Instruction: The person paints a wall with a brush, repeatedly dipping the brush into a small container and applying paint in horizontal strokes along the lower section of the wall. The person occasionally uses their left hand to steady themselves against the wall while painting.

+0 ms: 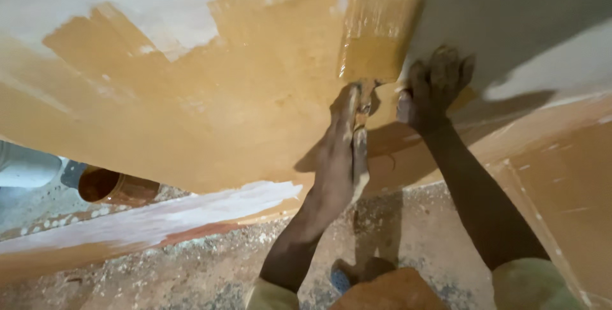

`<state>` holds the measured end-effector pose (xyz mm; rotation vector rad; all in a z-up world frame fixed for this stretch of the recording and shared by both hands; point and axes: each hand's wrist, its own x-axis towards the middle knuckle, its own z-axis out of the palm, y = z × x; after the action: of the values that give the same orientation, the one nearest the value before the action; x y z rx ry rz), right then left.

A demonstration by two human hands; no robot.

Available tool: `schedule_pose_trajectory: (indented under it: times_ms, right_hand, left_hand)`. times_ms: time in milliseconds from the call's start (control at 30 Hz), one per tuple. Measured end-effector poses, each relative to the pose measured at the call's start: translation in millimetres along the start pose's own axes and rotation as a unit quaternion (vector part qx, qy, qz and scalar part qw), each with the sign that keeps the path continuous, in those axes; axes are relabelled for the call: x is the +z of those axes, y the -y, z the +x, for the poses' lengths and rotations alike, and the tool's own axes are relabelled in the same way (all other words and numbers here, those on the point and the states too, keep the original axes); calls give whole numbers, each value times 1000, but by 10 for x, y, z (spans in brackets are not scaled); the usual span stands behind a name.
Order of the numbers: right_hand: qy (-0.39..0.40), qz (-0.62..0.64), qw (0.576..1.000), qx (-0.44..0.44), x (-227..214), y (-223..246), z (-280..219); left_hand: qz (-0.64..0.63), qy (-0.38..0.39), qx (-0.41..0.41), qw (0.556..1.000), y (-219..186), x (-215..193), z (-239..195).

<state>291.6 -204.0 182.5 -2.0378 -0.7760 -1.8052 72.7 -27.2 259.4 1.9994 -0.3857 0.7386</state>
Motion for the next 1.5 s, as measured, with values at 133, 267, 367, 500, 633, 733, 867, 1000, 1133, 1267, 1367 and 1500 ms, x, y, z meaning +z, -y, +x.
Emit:
schedule_pose_trajectory:
  times_ms: [133,267,367,500,633,733,867,1000,1133,1267,1367,1500]
  right_hand:
    - [-1,-3,1000,2,-47,20,-166]
    - [-4,8,1000,-3,23,-41,-157]
    - [-8,13,1000,-14,-3,-3,-274]
    - [1,-32,999,28,109,-106,-222]
    - [-12,-13,1000,5,131,-85,-267]
    - [-5,4,1000,3,67,-119,-268]
    - [24,7,1000,-1,39,-130,-217]
    - [7,16,1000,-7,-8,-131,-245]
    - [-3,-1,1000,-15,70,-141,-174]
    - [-7,-7,1000,-8,83,-149,-214]
    - [36,-33,998,27,94,-152,-256]
    - [-10,-5,1000,0,169,-181,-234]
  left_hand:
    - [-68,-3,-95,993,375,257,-406]
    - [-249,13,-376,892,882,662,-1224]
    - [-168,76,-481,857,1095,781,-1844]
    - [99,170,-149,969,1015,964,-1938]
    - [84,220,-310,921,912,1027,-1684]
    - [57,93,-317,942,1054,846,-1677]
    - [-141,-168,-701,678,1401,297,-2092]
    - [112,-217,-331,912,1604,-434,-2932]
    - [-168,-431,-209,862,1960,-780,-3204]
    - [232,-280,-146,920,2128,-344,-3046]
    - [-64,-248,-392,884,1872,371,-2926]
    - [-256,-111,-393,876,1349,1011,-2802]
